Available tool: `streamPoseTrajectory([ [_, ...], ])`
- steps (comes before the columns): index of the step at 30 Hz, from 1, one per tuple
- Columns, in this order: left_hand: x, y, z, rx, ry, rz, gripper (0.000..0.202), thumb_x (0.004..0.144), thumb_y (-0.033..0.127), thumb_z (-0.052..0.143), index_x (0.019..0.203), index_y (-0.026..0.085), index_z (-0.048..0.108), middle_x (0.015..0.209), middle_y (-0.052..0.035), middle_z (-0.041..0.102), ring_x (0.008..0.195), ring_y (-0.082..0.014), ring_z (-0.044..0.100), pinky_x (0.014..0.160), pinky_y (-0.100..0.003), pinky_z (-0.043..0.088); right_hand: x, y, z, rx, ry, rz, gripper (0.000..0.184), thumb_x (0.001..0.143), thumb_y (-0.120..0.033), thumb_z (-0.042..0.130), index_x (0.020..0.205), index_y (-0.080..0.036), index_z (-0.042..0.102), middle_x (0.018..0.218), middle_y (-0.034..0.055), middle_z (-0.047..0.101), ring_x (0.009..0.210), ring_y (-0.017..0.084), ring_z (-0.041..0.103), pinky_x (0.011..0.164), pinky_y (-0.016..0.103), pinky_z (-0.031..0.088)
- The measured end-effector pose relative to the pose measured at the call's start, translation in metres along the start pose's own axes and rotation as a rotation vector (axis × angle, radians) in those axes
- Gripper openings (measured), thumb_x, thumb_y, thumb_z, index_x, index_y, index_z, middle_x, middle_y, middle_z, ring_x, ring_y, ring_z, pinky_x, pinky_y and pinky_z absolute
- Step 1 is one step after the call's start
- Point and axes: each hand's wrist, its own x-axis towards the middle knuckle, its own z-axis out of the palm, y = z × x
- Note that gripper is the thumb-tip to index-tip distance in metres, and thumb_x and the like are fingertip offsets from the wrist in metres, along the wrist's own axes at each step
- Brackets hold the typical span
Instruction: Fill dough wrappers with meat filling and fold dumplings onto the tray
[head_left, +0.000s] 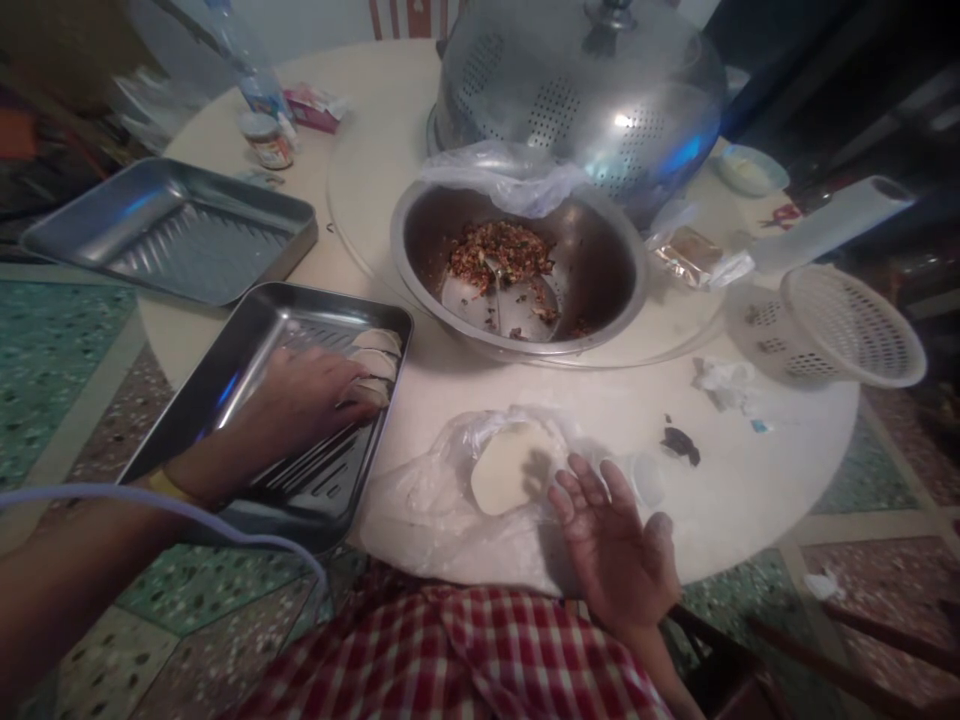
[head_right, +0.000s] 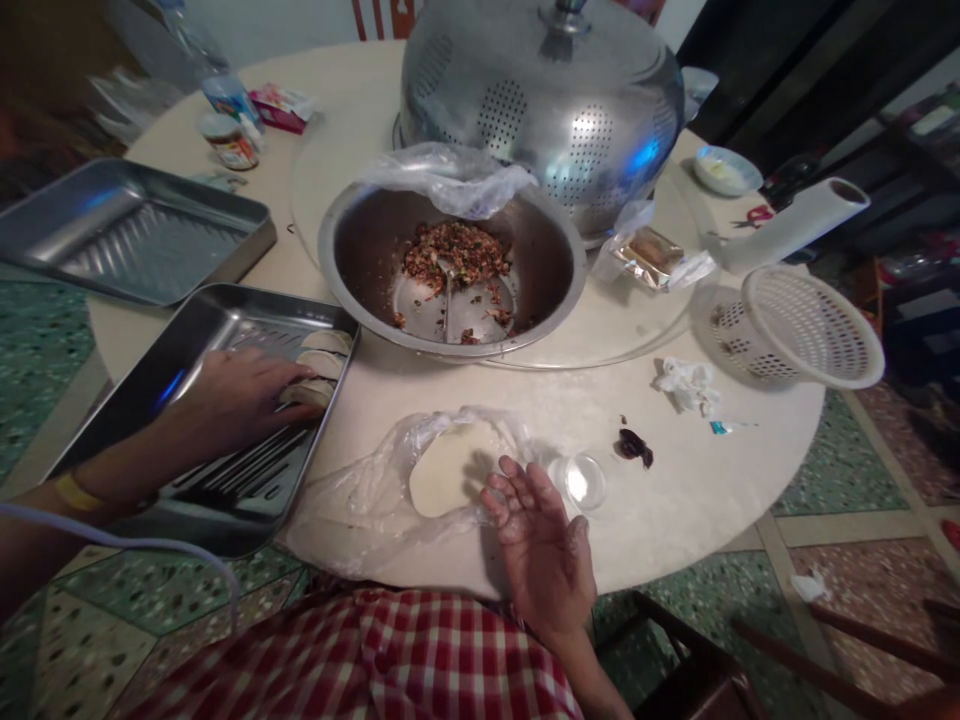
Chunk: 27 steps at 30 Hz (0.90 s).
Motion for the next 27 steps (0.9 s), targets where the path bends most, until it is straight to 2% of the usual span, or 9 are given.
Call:
streamPoseTrajectory([
  [8, 0.0012, -0.0032, 0.0033, 0.006, -0.03, -0.031, 0.04, 0.089, 0.059, 0.06, 0.095, 0.021, 0.073, 0.084, -0.0082, 0.067, 0.087, -0.0299, 0.059, 0.075, -0.038, 0.035, 0.0012, 0.0008, 0.0011, -0.002, 0.014, 0.007, 0.046, 0.091, -0.061, 0.058, 0.117, -0.028, 0.076, 0.124, 0.0066, 0.076, 0.107, 0.021, 0.075, 0.093, 0.039, 0.061],
  [11, 0.0015, -0.0009, 0.0002, 0.009, -0.022, -0.038, 0.043, 0.091, 0.059, 0.057, 0.1, 0.02, 0.073, 0.088, -0.0102, 0.069, 0.09, -0.0316, 0.059, 0.074, -0.039, 0.034, 0.0015, 0.0005, 0.0018, -0.004, 0.026, 0.015, 0.045, 0.09, -0.062, 0.06, 0.116, -0.029, 0.076, 0.122, 0.0061, 0.077, 0.106, 0.021, 0.075, 0.093, 0.039, 0.061],
  [15, 0.0029, 0.004, -0.0051, 0.002, -0.027, 0.014, 0.034, 0.091, 0.049, 0.062, 0.108, 0.021, 0.071, 0.091, -0.0102, 0.07, 0.089, -0.0314, 0.059, 0.071, -0.039, 0.03, 0.0008, 0.0007, 0.0013, -0.017, 0.061, 0.023, 0.045, 0.09, -0.063, 0.059, 0.115, -0.031, 0.076, 0.122, 0.0057, 0.077, 0.105, 0.022, 0.074, 0.092, 0.042, 0.061],
  [20, 0.0052, 0.0065, -0.0033, -0.032, -0.047, 0.045, 0.019, 0.091, 0.039, 0.064, 0.1, 0.023, 0.07, 0.095, -0.0074, 0.073, 0.089, -0.029, 0.059, 0.07, -0.038, 0.029, 0.0005, 0.002, -0.0009, -0.03, 0.066, 0.02, 0.046, 0.09, -0.064, 0.058, 0.115, -0.03, 0.076, 0.122, 0.0067, 0.077, 0.105, 0.023, 0.074, 0.092, 0.042, 0.061],
  [24, 0.0049, 0.0057, -0.0011, -0.048, -0.044, 0.048, 0.023, 0.092, 0.038, 0.062, 0.105, 0.021, 0.07, 0.1, -0.0096, 0.073, 0.093, -0.0297, 0.059, 0.071, -0.039, 0.029, 0.0003, 0.003, -0.0029, -0.014, 0.065, 0.025, 0.047, 0.09, -0.064, 0.058, 0.117, -0.029, 0.076, 0.123, 0.0083, 0.076, 0.107, 0.023, 0.073, 0.094, 0.043, 0.059],
  [27, 0.0056, 0.0062, -0.001, -0.062, -0.052, 0.064, 0.024, 0.094, 0.038, 0.06, 0.11, 0.024, 0.07, 0.101, -0.0081, 0.074, 0.092, -0.0289, 0.058, 0.071, -0.038, 0.029, 0.0003, 0.0035, -0.0037, -0.009, 0.073, 0.029, 0.047, 0.091, -0.064, 0.057, 0.117, -0.03, 0.076, 0.123, 0.007, 0.076, 0.107, 0.024, 0.073, 0.094, 0.044, 0.059],
])
